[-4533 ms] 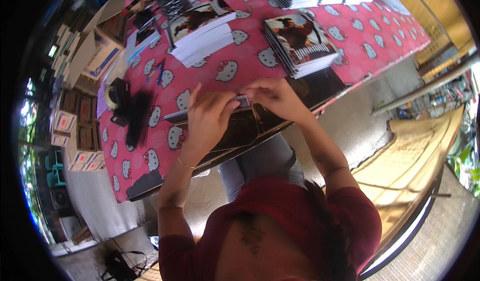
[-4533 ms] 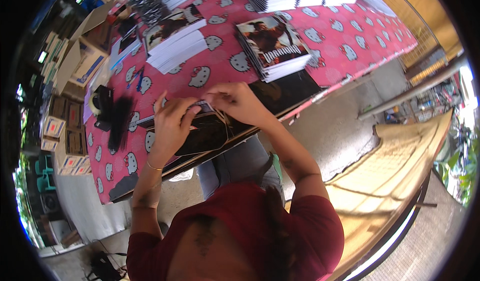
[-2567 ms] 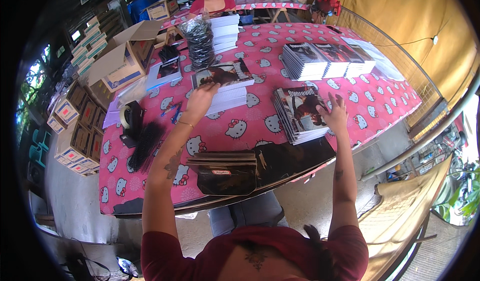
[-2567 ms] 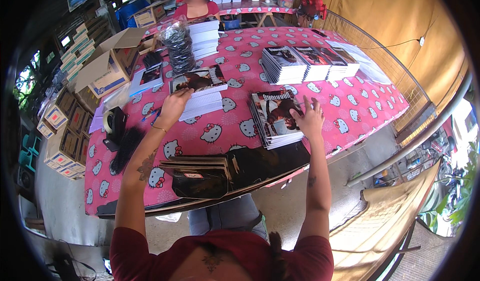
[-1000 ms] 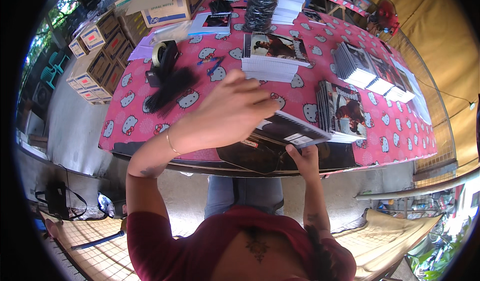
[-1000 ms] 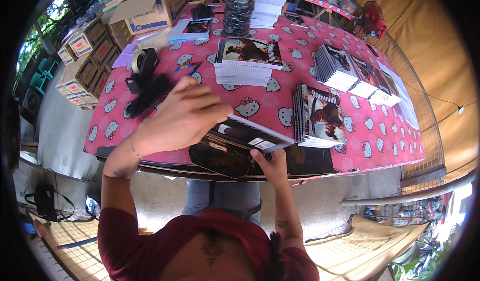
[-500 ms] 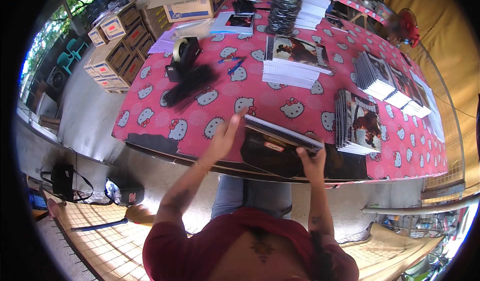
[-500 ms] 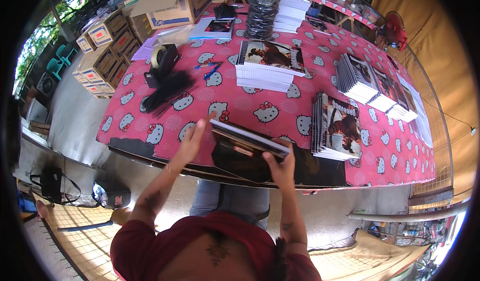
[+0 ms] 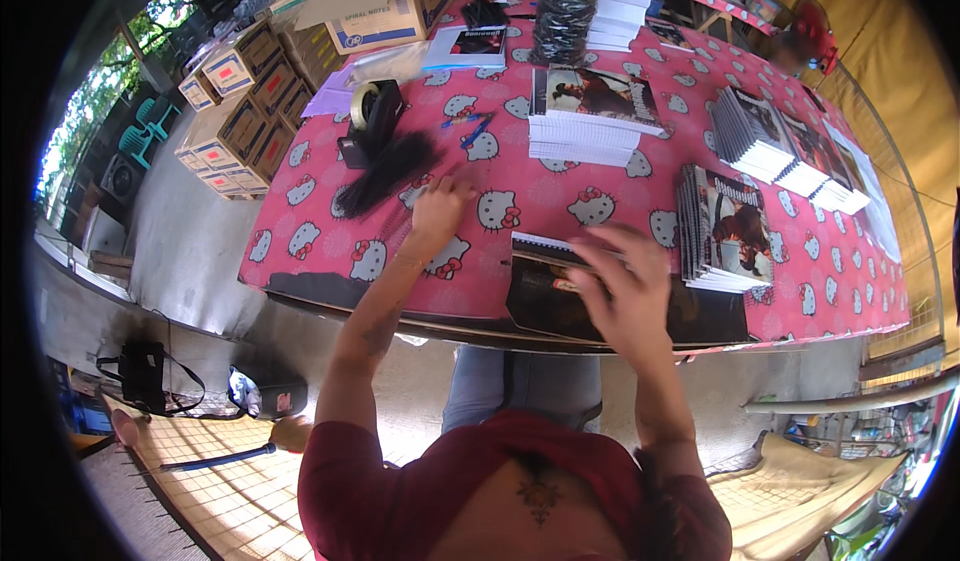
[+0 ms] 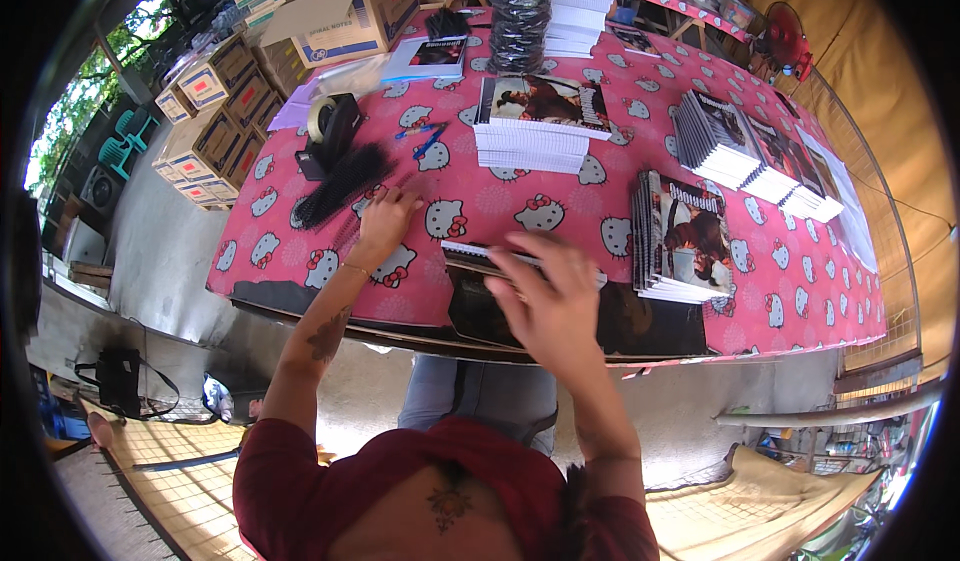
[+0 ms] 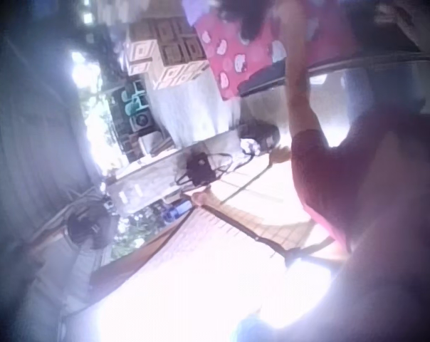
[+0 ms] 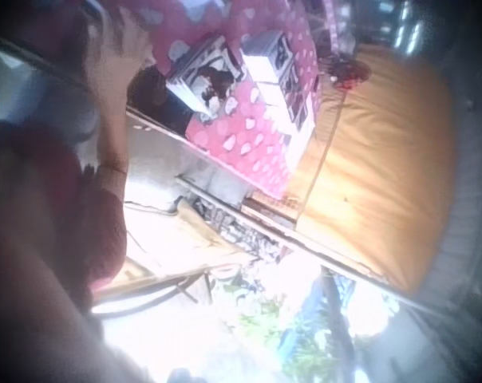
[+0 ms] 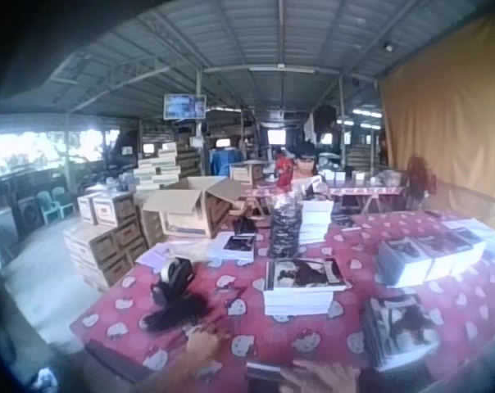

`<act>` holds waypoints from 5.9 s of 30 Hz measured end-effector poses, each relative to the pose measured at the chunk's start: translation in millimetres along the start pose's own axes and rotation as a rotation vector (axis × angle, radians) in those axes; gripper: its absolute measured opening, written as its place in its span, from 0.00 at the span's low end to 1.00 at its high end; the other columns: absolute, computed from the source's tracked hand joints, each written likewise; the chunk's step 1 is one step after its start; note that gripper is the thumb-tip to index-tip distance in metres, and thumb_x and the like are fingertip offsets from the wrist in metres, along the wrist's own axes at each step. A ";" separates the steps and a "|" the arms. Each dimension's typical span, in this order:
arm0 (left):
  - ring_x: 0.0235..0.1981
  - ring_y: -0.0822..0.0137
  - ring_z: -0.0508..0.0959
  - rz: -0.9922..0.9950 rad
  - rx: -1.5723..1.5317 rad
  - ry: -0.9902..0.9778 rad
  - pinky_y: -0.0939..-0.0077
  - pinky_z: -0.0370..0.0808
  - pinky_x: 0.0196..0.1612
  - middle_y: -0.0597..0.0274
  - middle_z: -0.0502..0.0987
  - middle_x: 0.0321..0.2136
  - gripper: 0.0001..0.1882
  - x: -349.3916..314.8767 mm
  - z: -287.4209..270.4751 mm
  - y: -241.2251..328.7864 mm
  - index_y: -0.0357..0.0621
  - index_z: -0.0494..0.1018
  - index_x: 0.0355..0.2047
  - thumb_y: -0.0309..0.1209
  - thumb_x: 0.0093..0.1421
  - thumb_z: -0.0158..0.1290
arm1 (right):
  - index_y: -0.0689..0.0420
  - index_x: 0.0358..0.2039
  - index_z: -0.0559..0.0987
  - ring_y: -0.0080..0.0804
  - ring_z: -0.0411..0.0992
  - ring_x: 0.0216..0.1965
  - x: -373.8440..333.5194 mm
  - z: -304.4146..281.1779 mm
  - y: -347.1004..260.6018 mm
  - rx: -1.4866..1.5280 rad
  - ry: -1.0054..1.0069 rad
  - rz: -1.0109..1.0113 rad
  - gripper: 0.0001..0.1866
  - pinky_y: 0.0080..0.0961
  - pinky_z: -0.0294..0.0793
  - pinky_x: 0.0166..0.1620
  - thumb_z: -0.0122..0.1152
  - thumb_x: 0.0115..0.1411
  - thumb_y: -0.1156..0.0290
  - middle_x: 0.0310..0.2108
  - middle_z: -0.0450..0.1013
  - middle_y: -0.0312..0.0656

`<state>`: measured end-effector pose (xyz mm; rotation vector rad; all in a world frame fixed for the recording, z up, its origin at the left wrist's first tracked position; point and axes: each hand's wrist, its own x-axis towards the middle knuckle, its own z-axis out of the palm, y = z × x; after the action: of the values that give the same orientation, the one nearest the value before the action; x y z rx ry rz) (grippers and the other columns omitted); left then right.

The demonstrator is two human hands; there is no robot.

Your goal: The person places small books into plastic sleeves, peels the adhesive backing off the sleeves, and seals them by hand. The packaged books are then placed in a separate stack on the table.

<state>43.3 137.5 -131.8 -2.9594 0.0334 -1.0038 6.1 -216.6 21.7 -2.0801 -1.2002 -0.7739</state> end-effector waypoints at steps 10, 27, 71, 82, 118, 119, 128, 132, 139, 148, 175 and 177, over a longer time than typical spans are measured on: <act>0.32 0.57 0.81 -0.141 -0.823 0.070 0.67 0.77 0.35 0.57 0.81 0.32 0.09 12.7 -137.3 88.0 0.42 0.82 0.43 0.25 0.61 0.61 | 0.50 0.37 0.80 0.39 0.77 0.26 17.1 74.7 8.3 0.037 -0.078 0.118 0.06 0.34 0.77 0.31 0.66 0.60 0.68 0.25 0.74 0.37; 0.30 0.63 0.81 -0.099 -0.564 -0.083 0.71 0.78 0.34 0.55 0.79 0.32 0.10 -1.1 -134.1 96.4 0.37 0.80 0.42 0.23 0.59 0.64 | 0.50 0.37 0.80 0.44 0.77 0.28 20.5 73.5 6.9 0.116 -0.166 0.152 0.05 0.39 0.75 0.31 0.64 0.61 0.67 0.29 0.77 0.39; 0.74 0.48 0.54 0.132 -0.166 -0.141 0.29 0.53 0.65 0.47 0.55 0.72 0.44 -62.6 -108.7 161.7 0.37 0.58 0.70 0.58 0.64 0.49 | 0.52 0.40 0.82 0.48 0.79 0.31 15.5 46.7 19.5 0.072 -0.257 0.186 0.07 0.44 0.76 0.33 0.60 0.64 0.67 0.31 0.79 0.44; 0.73 0.44 0.54 0.074 -0.271 -0.037 0.28 0.49 0.67 0.41 0.53 0.72 0.49 -13.7 -122.0 166.4 0.37 0.55 0.71 0.60 0.61 0.52 | 0.51 0.48 0.81 0.46 0.79 0.33 -2.1 8.1 28.7 -0.052 -0.312 0.143 0.15 0.40 0.77 0.39 0.63 0.59 0.74 0.33 0.79 0.42; 0.49 0.60 0.81 0.355 -0.328 -0.075 0.47 0.56 0.68 0.58 0.82 0.44 0.19 33.9 -125.0 169.8 0.44 0.77 0.48 0.41 0.62 0.60 | 0.63 0.46 0.83 0.32 0.79 0.48 -89.7 21.6 94.1 0.911 -0.047 0.690 0.16 0.27 0.75 0.54 0.73 0.56 0.79 0.46 0.81 0.47; 0.44 0.63 0.81 0.360 -0.400 -0.078 0.49 0.57 0.68 0.61 0.82 0.39 0.14 40.2 -127.3 164.7 0.45 0.78 0.44 0.39 0.62 0.61 | 0.63 0.44 0.83 0.29 0.79 0.46 -86.1 25.3 92.1 0.970 -0.012 0.669 0.13 0.25 0.75 0.52 0.72 0.57 0.79 0.43 0.82 0.46; 0.47 0.58 0.80 0.337 -0.497 -0.320 0.50 0.59 0.66 0.58 0.82 0.40 0.15 61.0 -138.7 158.7 0.44 0.77 0.44 0.39 0.62 0.61 | 0.63 0.39 0.85 0.16 0.75 0.31 -79.9 32.9 78.6 0.863 0.124 0.638 0.07 0.16 0.72 0.37 0.72 0.59 0.78 0.30 0.81 0.35; 0.66 0.44 0.66 0.368 -0.170 -0.119 0.37 0.52 0.68 0.40 0.68 0.61 0.35 24.7 -127.3 186.5 0.33 0.67 0.61 0.51 0.66 0.52 | 0.62 0.39 0.85 0.16 0.75 0.30 -79.7 37.5 73.7 0.762 0.180 0.599 0.08 0.17 0.73 0.36 0.72 0.59 0.77 0.29 0.82 0.36; 0.72 0.35 0.53 0.262 -0.006 -0.061 0.29 0.43 0.69 0.30 0.54 0.70 0.48 46.6 -116.8 183.1 0.25 0.56 0.68 0.62 0.67 0.42 | 0.62 0.39 0.85 0.15 0.75 0.30 -67.9 43.2 62.6 0.784 0.156 0.627 0.08 0.18 0.75 0.36 0.72 0.59 0.76 0.29 0.82 0.36; 0.72 0.44 0.57 0.302 0.020 -0.094 0.35 0.52 0.68 0.37 0.59 0.69 0.48 35.4 -118.9 183.9 0.29 0.59 0.68 0.62 0.64 0.46 | 0.63 0.40 0.84 0.15 0.73 0.30 -62.6 45.3 60.3 0.851 0.066 0.608 0.09 0.18 0.74 0.35 0.70 0.60 0.76 0.29 0.81 0.36; 0.73 0.38 0.54 0.461 -0.261 -0.186 0.31 0.46 0.69 0.32 0.55 0.70 0.47 -0.5 -115.4 199.4 0.26 0.56 0.68 0.61 0.68 0.40 | 0.65 0.49 0.80 0.42 0.83 0.38 -62.1 50.4 66.7 0.792 -0.124 0.512 0.17 0.32 0.78 0.41 0.66 0.60 0.74 0.39 0.81 0.53; 0.73 0.39 0.53 0.436 -0.257 -0.165 0.32 0.45 0.70 0.33 0.54 0.70 0.46 -6.8 -107.5 201.1 0.26 0.56 0.68 0.61 0.69 0.39 | 0.65 0.50 0.80 0.43 0.83 0.39 -61.6 52.3 70.3 0.807 -0.143 0.510 0.18 0.32 0.78 0.41 0.65 0.59 0.75 0.39 0.81 0.53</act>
<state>-30.6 -64.3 -55.2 -3.0304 0.8219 -0.7407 52.4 -239.1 -72.2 -1.6330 -0.7904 0.1054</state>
